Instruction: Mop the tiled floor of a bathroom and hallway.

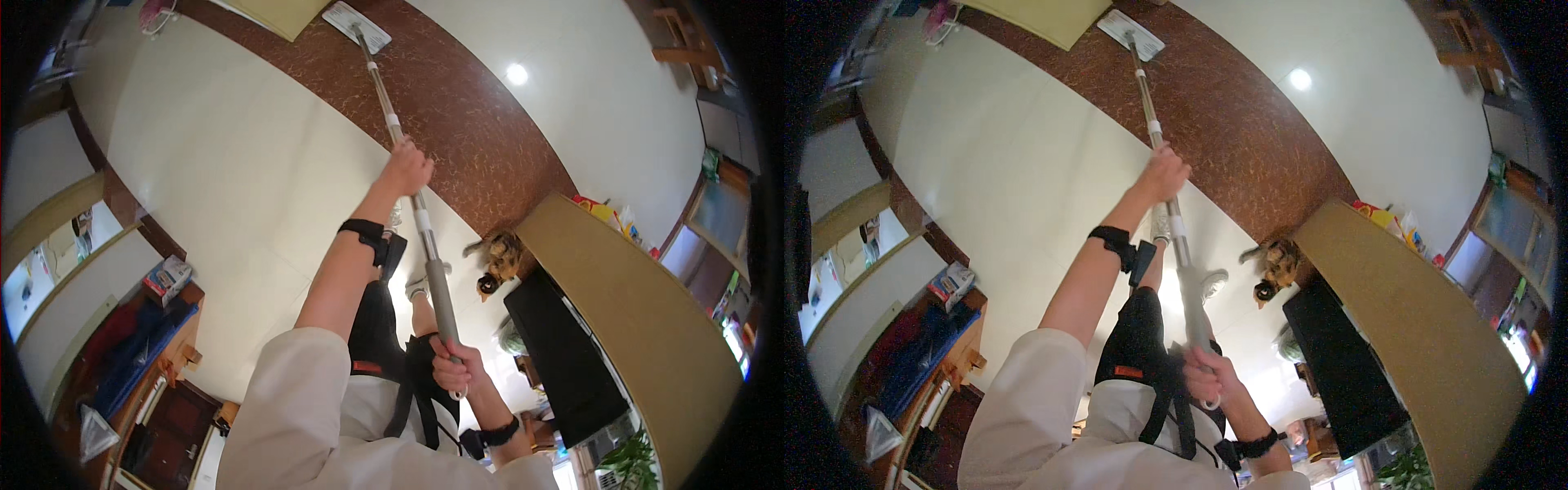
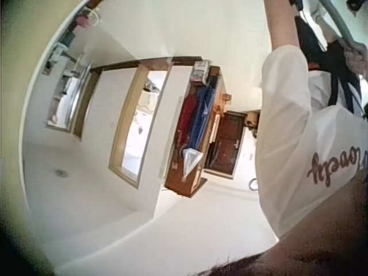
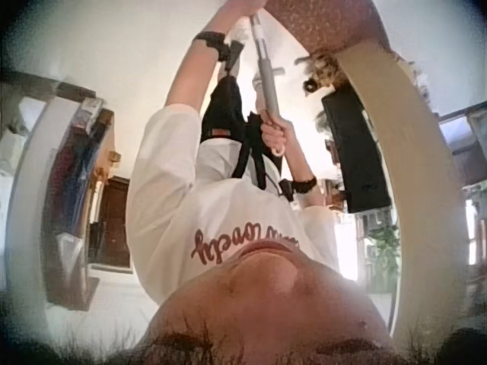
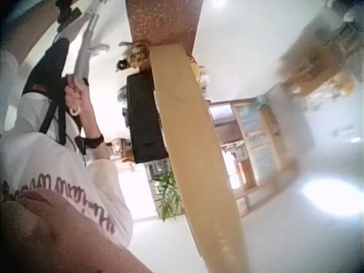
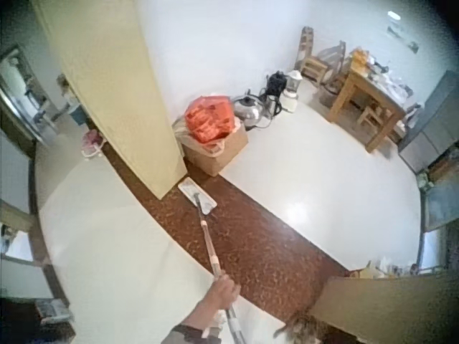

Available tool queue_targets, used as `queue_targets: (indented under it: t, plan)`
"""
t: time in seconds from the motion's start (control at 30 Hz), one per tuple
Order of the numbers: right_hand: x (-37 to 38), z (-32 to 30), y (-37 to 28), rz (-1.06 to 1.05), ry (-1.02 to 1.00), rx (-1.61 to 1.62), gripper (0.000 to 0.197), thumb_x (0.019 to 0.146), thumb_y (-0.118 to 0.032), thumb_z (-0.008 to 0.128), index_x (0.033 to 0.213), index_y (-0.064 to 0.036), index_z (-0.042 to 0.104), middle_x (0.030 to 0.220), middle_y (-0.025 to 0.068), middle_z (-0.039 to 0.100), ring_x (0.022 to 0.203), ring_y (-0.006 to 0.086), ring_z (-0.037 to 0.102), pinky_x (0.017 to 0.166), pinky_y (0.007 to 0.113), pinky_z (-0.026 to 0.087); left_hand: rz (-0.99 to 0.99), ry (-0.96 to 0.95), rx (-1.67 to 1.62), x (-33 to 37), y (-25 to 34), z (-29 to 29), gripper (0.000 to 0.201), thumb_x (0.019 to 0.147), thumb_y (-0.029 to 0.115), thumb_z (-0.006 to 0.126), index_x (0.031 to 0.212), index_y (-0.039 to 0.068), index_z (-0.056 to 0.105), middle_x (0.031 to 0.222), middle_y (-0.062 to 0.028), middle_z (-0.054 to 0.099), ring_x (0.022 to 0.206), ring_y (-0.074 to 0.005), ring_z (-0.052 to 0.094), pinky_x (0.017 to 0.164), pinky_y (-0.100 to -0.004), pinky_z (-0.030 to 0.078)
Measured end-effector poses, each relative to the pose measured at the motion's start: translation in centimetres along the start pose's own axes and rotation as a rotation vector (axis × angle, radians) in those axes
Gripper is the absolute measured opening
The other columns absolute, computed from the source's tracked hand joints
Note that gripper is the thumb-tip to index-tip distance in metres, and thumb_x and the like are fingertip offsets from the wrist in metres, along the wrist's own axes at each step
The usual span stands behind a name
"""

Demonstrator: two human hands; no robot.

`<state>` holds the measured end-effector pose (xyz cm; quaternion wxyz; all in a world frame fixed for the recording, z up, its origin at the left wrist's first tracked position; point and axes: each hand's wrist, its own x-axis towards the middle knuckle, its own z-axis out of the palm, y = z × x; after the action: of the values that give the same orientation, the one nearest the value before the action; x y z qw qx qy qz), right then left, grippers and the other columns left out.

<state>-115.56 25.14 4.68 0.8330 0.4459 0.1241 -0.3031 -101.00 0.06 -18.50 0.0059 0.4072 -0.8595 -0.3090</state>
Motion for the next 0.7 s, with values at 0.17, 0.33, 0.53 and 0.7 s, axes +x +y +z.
queue_targets:
  t: [0.17, 0.33, 0.53, 0.7]
  plan:
    - [4.7, -2.4, 1.4, 0.048, -0.126, 0.051, 0.024, 0.092, -0.028, 0.038, 0.074, -0.0114, 0.038, 0.048, -0.0012, 0.034, 0.032, 0.0074, 0.029, 0.028, 0.022, 0.024, -0.253, 0.287, -0.162, -1.9, -2.9, 0.4, 0.035, 0.081, 0.023, 0.043, 0.065, -0.003, 0.060, 0.068, -0.0181, 0.055, 0.092, -0.0310, 0.050, 0.101, -0.0440, 0.021]
    - [0.5, -6.9, 6.9, 0.021, -0.003, 0.142, 0.022, 0.089, -0.030, 0.044, 0.078, -0.0117, 0.041, 0.048, -0.0024, 0.033, 0.034, 0.0063, 0.028, 0.028, 0.021, 0.025, -0.077, 0.005, 0.026, -7.4, 1.9, 3.7, 0.034, 0.080, 0.025, 0.045, 0.064, 0.000, 0.061, 0.073, -0.0132, 0.058, 0.094, -0.0288, 0.048, 0.099, -0.0475, 0.020]
    - [-12.9, -13.2, 18.0, -0.144, 0.408, 0.050, 0.040, 0.086, -0.043, 0.042, 0.081, -0.0040, 0.043, 0.044, -0.0007, 0.030, 0.032, 0.0085, 0.026, 0.030, 0.022, 0.024, -0.022, -0.167, -0.218, -20.0, 16.3, 10.0, 0.027, 0.078, 0.028, 0.051, 0.067, 0.005, 0.062, 0.073, -0.0077, 0.059, 0.102, -0.0309, 0.044, 0.100, -0.0554, 0.008]
    - [-15.2, -11.2, 24.7, -0.273, 0.515, -0.055, 0.046, 0.086, -0.049, 0.039, 0.077, -0.0042, 0.045, 0.041, -0.0003, 0.029, 0.031, 0.0095, 0.028, 0.030, 0.022, 0.023, 0.039, -0.422, -0.408, -25.9, 22.5, 9.2, 0.031, 0.078, 0.028, 0.051, 0.065, 0.002, 0.060, 0.071, -0.0083, 0.057, 0.108, -0.0327, 0.039, 0.101, -0.0579, 0.000]
